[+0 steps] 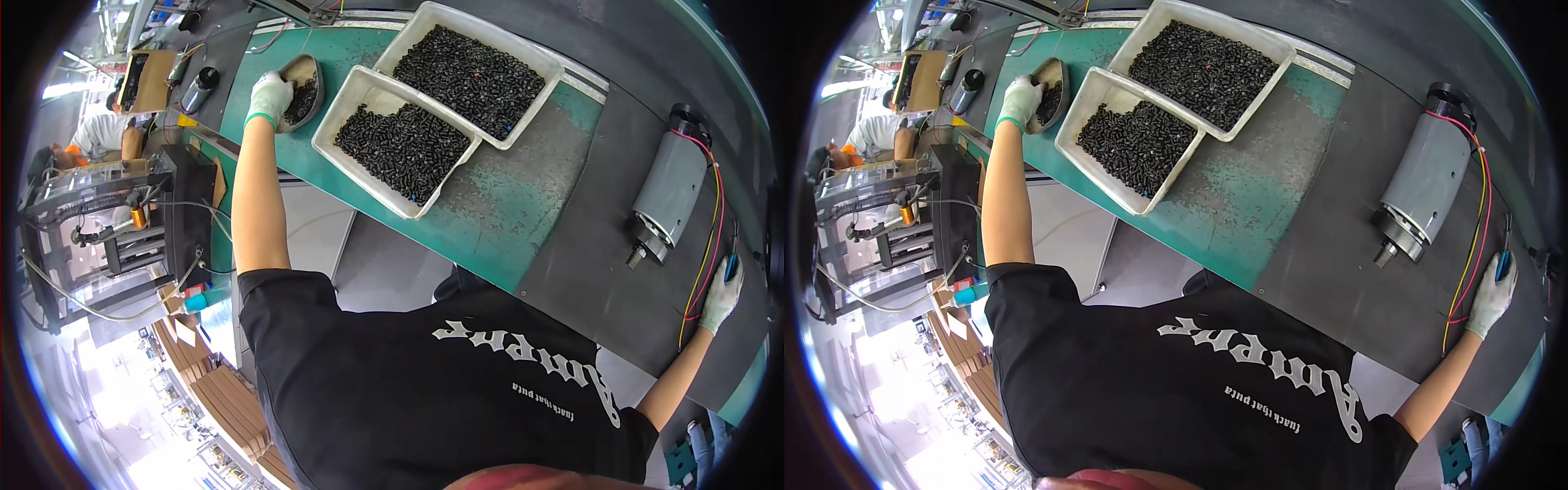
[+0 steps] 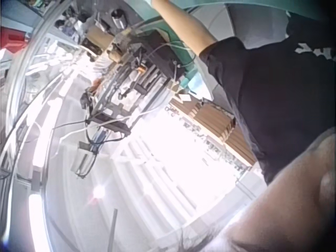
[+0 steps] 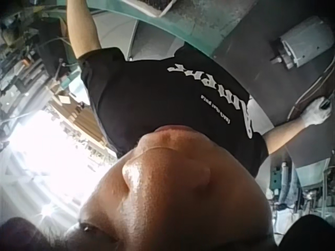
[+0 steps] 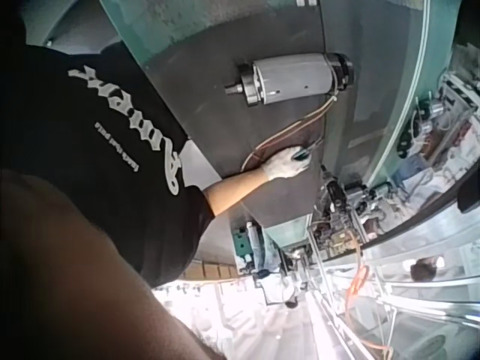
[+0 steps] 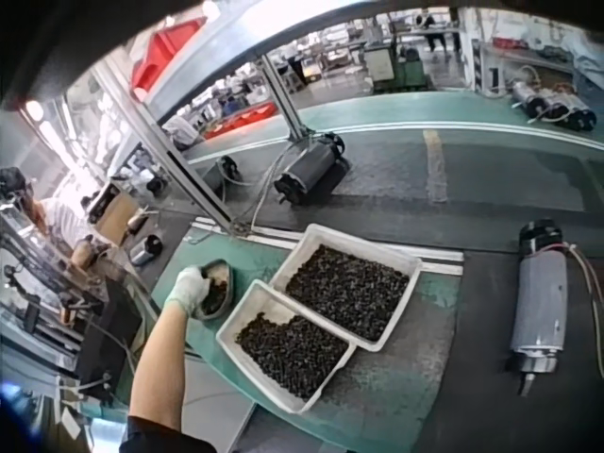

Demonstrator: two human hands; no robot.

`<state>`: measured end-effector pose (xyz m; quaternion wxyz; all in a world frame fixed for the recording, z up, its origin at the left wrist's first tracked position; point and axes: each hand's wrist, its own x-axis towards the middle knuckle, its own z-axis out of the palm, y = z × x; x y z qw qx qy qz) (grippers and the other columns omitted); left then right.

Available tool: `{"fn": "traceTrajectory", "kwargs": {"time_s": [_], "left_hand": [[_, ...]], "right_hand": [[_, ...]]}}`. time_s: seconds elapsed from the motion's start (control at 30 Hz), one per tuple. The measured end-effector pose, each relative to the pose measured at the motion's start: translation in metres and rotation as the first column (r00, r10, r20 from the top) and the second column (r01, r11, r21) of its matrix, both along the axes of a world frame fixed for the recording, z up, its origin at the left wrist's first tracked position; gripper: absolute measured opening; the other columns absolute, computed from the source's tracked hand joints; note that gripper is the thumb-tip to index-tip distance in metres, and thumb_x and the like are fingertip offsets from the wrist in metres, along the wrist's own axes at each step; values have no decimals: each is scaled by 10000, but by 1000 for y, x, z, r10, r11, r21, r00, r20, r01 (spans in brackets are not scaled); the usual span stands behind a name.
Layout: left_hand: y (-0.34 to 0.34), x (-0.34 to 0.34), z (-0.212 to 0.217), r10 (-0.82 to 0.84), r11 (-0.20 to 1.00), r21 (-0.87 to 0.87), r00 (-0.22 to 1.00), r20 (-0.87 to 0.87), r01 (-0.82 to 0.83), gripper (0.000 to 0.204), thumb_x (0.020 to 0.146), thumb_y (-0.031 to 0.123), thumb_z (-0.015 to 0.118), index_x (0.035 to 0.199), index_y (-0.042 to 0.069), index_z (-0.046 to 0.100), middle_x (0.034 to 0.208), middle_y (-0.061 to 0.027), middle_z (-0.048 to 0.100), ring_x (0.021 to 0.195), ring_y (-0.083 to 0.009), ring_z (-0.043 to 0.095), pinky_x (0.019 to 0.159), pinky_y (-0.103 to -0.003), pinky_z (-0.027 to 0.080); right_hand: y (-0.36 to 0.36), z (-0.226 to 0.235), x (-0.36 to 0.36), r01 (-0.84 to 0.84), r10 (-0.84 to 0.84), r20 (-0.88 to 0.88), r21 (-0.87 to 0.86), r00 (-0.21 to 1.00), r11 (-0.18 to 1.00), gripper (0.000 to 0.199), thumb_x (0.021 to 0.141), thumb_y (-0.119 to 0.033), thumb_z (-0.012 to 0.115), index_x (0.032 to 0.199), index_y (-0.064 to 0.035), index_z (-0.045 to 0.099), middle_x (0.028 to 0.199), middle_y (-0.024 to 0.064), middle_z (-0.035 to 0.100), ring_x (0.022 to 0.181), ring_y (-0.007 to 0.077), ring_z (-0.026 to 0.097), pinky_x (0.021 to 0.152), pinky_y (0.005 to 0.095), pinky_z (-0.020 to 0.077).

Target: Assembling motor components by attaching fan blades and securing parts with an electric screwdriver at a workstation.

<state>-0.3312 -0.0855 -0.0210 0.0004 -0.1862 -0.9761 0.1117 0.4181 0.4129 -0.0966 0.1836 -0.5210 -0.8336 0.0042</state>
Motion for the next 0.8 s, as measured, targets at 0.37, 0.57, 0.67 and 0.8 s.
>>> {"fn": "traceTrajectory", "kwargs": {"time_s": [0.37, 0.57, 0.67, 0.8], "left_hand": [[-5, -15, 3, 126, 979, 118, 951, 281, -165, 376, 799, 222, 578, 1031, -65, 649, 957, -278, 666, 973, -409, 642, 841, -401, 503], [-22, 1, 13, 36, 739, 618, 932, 361, -268, 300, 832, 202, 595, 938, -72, 653, 797, -146, 659, 649, -227, 612, 623, -350, 507], [-26, 0, 10, -45, 306, 815, 847, 529, -493, 191, 880, 134, 575, 917, -40, 643, 777, -93, 635, 583, -133, 553, 514, -269, 465], [-37, 11, 7, -152, -10, 824, 815, 559, -566, 127, 906, 80, 565, 928, -31, 622, 744, -68, 616, 552, -90, 513, 468, -204, 422]], "right_hand": [[-10, 7, -9, -10, 11, -43, 22, 999, 1000, 436, 944, -303, 570, 1245, 12, 545, 1190, 172, 597, 1102, 303, 578, 951, 358, 434], [-12, 8, -8, -13, 14, -23, 31, 1000, 999, 440, 944, -310, 570, 1257, -1, 544, 1205, 167, 596, 1117, 298, 576, 956, 356, 434], [-9, 6, -6, -16, 17, -24, 26, 1000, 1000, 444, 945, -315, 569, 1262, -6, 544, 1210, 165, 595, 1121, 297, 576, 959, 354, 434], [-10, 4, -6, -25, 25, -31, -12, 999, 1000, 495, 950, -360, 549, 1304, -16, 521, 1265, 180, 571, 1172, 302, 550, 988, 365, 423]]}}
